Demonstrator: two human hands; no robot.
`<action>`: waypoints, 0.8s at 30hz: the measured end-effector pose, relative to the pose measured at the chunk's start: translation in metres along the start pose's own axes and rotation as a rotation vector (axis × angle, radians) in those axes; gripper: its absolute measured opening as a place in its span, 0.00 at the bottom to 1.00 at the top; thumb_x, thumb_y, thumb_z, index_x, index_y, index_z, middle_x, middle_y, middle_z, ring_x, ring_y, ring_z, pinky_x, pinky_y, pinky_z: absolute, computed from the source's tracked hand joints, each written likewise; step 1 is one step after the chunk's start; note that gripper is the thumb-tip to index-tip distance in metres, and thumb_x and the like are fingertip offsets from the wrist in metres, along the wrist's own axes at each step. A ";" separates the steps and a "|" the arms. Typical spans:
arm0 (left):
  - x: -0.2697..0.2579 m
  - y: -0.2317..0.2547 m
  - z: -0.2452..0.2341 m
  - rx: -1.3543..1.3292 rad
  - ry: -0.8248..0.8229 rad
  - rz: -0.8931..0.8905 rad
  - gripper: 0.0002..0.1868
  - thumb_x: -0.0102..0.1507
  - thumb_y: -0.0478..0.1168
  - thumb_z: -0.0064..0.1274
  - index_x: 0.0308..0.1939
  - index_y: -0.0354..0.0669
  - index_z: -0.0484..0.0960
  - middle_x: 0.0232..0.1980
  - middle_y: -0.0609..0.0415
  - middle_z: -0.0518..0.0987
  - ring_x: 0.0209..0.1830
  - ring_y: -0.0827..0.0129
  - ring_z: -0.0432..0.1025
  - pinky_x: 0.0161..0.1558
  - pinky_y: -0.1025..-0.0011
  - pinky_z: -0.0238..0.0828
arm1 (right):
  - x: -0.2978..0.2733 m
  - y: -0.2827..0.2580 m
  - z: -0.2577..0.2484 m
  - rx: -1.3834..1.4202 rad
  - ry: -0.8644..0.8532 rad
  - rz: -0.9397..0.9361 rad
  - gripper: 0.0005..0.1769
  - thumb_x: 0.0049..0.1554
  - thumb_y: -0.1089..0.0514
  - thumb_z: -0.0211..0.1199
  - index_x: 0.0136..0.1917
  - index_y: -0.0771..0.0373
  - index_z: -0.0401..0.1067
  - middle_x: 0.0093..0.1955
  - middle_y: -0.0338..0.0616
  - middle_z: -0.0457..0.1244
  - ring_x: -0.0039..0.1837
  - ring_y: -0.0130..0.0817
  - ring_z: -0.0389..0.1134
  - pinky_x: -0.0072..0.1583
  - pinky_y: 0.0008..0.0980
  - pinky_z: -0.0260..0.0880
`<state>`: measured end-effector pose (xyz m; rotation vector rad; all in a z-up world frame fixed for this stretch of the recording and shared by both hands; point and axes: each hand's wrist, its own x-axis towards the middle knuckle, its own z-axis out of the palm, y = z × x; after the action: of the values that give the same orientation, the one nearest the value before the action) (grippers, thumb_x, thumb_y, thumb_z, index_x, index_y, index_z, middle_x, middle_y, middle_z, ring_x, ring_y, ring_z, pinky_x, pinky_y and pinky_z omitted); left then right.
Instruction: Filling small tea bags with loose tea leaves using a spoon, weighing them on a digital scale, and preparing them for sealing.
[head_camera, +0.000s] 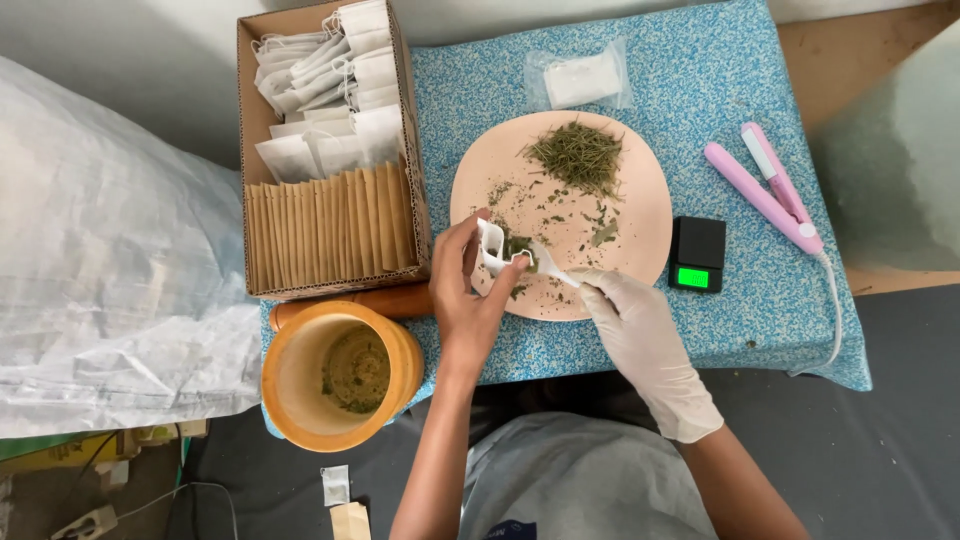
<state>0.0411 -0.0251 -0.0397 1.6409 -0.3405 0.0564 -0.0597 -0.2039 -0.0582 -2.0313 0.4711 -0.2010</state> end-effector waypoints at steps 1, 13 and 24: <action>0.000 -0.004 -0.001 -0.002 0.000 0.001 0.34 0.64 0.33 0.71 0.72 0.32 0.75 0.67 0.40 0.73 0.75 0.42 0.70 0.77 0.50 0.70 | 0.003 0.001 -0.004 -0.002 0.001 -0.001 0.10 0.67 0.58 0.68 0.59 0.59 0.84 0.47 0.51 0.73 0.48 0.39 0.79 0.48 0.41 0.80; -0.009 -0.026 -0.001 0.108 -0.154 0.082 0.38 0.64 0.34 0.73 0.75 0.32 0.72 0.66 0.39 0.73 0.73 0.38 0.70 0.72 0.38 0.69 | 0.026 -0.021 -0.062 0.024 0.031 -0.022 0.08 0.64 0.66 0.69 0.55 0.63 0.85 0.44 0.49 0.72 0.40 0.31 0.66 0.44 0.34 0.68; -0.009 -0.012 -0.003 0.080 -0.197 0.060 0.39 0.63 0.29 0.71 0.76 0.27 0.70 0.67 0.34 0.72 0.72 0.34 0.70 0.68 0.38 0.76 | 0.045 -0.060 -0.079 -0.078 -0.083 -0.314 0.07 0.60 0.72 0.68 0.48 0.67 0.85 0.36 0.51 0.70 0.35 0.27 0.60 0.37 0.28 0.62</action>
<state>0.0359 -0.0198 -0.0537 1.7197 -0.5443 -0.0477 -0.0308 -0.2605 0.0305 -2.1746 0.1068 -0.2910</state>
